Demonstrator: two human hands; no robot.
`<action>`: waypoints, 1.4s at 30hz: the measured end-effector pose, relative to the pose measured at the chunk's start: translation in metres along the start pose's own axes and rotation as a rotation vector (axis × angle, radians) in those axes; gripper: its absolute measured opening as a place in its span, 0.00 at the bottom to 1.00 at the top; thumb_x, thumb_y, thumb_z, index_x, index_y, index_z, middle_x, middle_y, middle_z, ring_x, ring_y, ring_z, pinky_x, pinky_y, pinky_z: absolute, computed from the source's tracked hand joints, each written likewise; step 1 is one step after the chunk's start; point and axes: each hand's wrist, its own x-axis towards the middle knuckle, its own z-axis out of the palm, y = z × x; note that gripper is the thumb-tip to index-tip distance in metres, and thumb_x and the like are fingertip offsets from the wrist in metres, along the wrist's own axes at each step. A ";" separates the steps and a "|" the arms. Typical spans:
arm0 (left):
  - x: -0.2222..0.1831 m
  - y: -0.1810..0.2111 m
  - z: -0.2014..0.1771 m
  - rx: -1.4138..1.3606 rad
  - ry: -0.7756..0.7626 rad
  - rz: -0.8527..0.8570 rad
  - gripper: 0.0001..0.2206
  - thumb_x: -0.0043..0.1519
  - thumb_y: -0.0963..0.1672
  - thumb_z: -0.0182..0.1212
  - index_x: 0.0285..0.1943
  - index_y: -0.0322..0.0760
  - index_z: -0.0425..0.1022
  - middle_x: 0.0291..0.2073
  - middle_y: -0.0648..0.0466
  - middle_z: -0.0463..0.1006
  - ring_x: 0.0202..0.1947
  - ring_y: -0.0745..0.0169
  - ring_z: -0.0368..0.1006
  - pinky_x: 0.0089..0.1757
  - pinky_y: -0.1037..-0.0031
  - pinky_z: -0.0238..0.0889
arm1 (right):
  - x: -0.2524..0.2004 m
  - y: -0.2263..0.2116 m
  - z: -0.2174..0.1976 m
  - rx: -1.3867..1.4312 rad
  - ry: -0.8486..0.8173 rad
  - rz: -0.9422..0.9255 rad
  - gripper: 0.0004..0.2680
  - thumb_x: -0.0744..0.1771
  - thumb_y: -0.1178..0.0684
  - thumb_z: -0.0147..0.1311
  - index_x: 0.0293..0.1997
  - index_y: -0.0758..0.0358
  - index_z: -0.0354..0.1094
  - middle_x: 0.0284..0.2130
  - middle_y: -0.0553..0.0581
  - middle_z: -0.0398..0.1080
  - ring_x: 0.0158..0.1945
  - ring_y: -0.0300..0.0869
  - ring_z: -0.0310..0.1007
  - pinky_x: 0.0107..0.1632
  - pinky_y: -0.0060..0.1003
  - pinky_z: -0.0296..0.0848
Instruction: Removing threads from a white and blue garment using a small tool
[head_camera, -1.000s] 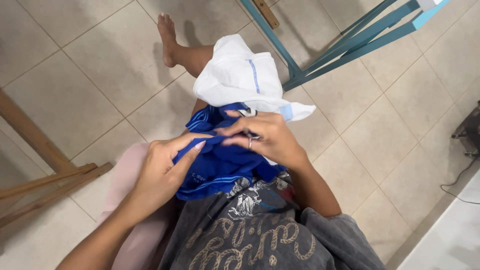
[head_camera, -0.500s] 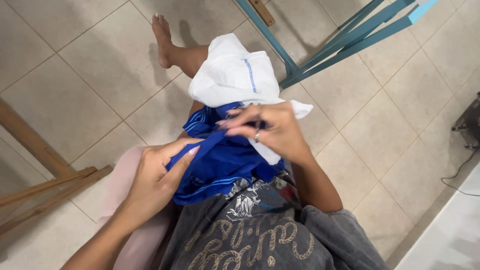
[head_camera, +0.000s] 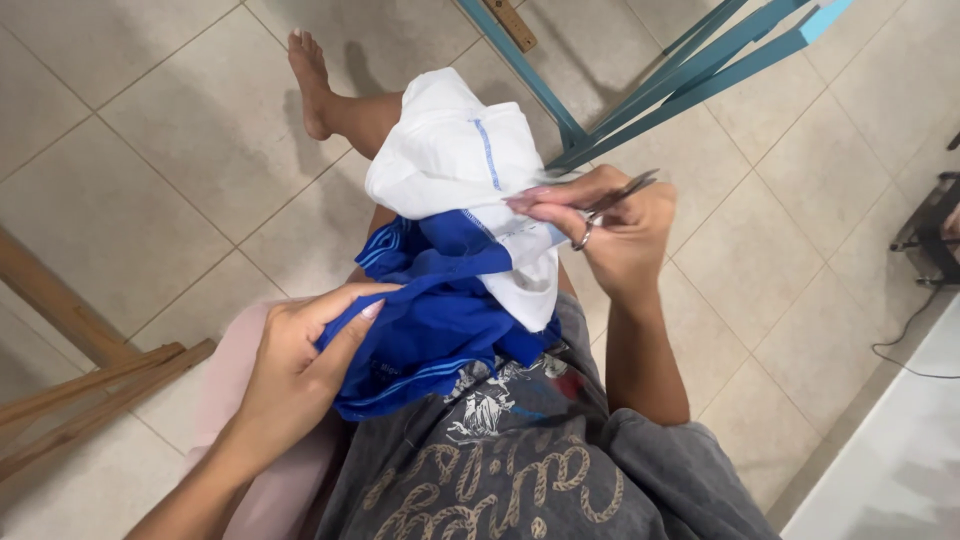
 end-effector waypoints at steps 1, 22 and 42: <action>0.002 -0.001 0.001 -0.004 0.002 0.003 0.15 0.73 0.46 0.54 0.56 0.39 0.88 0.28 0.64 0.82 0.29 0.78 0.69 0.36 0.83 0.61 | 0.000 -0.001 0.000 -0.003 -0.004 -0.002 0.05 0.67 0.68 0.64 0.44 0.81 0.74 0.40 0.73 0.79 0.45 0.64 0.87 0.49 0.49 0.93; 0.025 -0.036 0.010 0.450 -0.010 0.311 0.06 0.71 0.42 0.59 0.51 0.33 0.76 0.49 0.49 0.79 0.51 0.49 0.74 0.55 0.61 0.64 | -0.006 -0.002 -0.032 -0.223 0.093 -0.023 0.03 0.72 0.65 0.59 0.44 0.75 0.71 0.37 0.71 0.79 0.44 0.57 0.88 0.47 0.43 0.94; 0.030 -0.052 0.064 0.243 -0.081 0.454 0.16 0.55 0.30 0.62 0.46 0.34 0.67 0.41 0.49 0.79 0.43 0.51 0.79 0.42 0.67 0.72 | -0.057 -0.049 -0.147 -0.458 0.605 -0.184 0.22 0.80 0.57 0.48 0.27 0.59 0.43 0.22 0.51 0.42 0.21 0.35 0.34 0.29 0.36 0.33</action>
